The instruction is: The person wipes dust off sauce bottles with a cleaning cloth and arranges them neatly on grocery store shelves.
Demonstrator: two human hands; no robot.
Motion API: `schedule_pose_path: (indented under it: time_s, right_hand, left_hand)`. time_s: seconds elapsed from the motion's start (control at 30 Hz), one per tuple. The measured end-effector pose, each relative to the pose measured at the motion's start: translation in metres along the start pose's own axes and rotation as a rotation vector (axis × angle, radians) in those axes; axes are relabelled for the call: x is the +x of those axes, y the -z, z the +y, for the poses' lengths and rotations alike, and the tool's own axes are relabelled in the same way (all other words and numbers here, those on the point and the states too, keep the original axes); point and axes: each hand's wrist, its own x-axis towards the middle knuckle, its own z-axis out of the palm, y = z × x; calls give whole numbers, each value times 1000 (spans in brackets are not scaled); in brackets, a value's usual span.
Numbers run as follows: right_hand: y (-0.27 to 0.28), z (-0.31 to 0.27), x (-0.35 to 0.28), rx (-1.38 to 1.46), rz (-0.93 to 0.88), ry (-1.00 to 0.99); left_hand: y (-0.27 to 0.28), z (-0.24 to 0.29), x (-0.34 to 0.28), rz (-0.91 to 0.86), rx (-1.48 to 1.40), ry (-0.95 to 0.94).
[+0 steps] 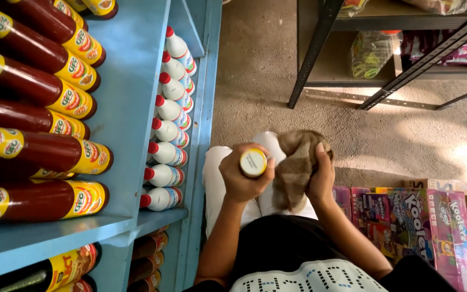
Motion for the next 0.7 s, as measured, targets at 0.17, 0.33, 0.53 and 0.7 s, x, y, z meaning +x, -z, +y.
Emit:
schedule_pose_path:
  time_s: [0.17,0.33,0.53,0.7]
  right_hand:
    - [-9,33,-20,-219,-223,305]
    - [-21,27,-27,-249,-430,461]
    - [-14,-8,23,-304,-529,97]
    - [28,43,33,314,-559,-373]
  left_hand:
    - [-23,4,-16,160,-352,429]
    - [-21,10,-19,92,23,421]
    - [-16,-30,-11,217,-427,749]
    - [-8,-40,13,414,-722,736]
